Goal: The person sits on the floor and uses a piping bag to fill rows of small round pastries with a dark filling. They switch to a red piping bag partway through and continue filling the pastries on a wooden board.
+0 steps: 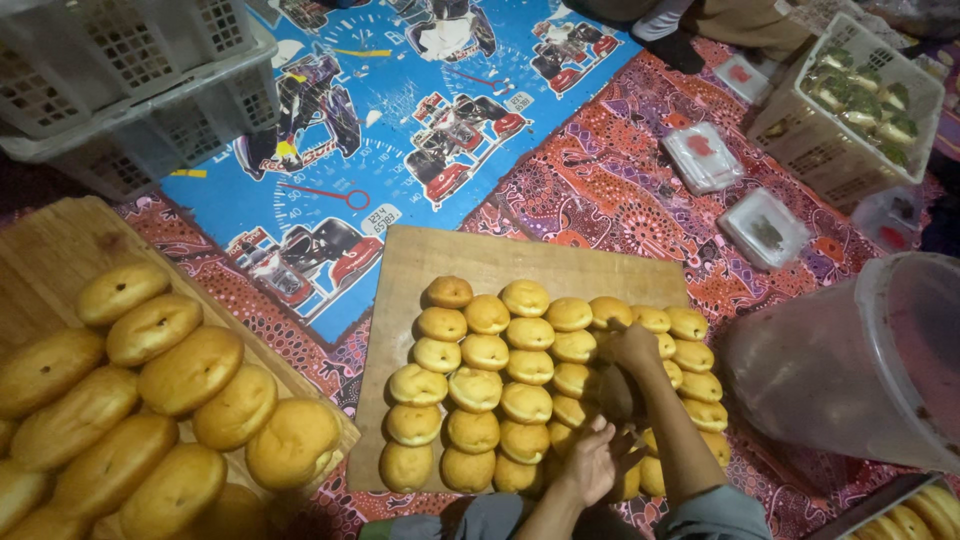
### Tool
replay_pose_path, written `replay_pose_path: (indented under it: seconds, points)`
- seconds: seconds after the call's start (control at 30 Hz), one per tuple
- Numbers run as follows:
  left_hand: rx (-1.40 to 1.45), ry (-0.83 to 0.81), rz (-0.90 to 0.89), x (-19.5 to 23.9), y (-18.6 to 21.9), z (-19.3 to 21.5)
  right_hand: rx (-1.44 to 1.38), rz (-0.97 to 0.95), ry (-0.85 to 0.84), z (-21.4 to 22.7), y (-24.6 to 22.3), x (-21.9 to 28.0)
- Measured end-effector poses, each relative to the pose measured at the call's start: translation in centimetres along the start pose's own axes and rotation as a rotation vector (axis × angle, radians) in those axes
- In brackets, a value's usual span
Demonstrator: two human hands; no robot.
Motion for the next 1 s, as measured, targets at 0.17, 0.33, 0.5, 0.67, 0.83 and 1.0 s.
replay_pose_path:
  seconds: [0.17, 0.33, 0.5, 0.67, 0.83, 1.0]
  points:
    - [-0.038, 0.006, -0.002, -0.1, -0.1, 0.1, 0.076, 0.0, -0.006, -0.4, 0.8, -0.3]
    - [-0.071, -0.034, -0.009, 0.4, 0.2, -0.8, 0.057, -0.012, 0.026, -0.7, 2.1, -0.8]
    - [-0.12, -0.027, 0.0, 0.1, 0.1, -0.2, -0.105, -0.007, 0.021, -0.2, 2.5, 0.7]
    - [-0.081, -0.106, -0.019, 0.4, 0.3, -0.7, -0.582, 0.16, 0.025, 0.2, 3.3, 2.1]
    - [-0.16, 0.083, -0.036, 0.9, 1.7, -2.3, -1.066, 0.0, 0.007, 0.1, 6.1, 4.0]
    - [-0.332, 0.035, -0.112, 2.0, 1.1, -1.9, -1.688, -0.029, -0.158, 1.1, 8.1, 11.1]
Point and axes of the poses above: each hand's wrist, its own x-axis away from the middle knuckle, its own z-axis out of the back of the hand, y = z × x, the point moved 3 cm from there along -x, towards the middle knuckle, and after that the axes turned 2 degrees about z, right-handed, at the moved point
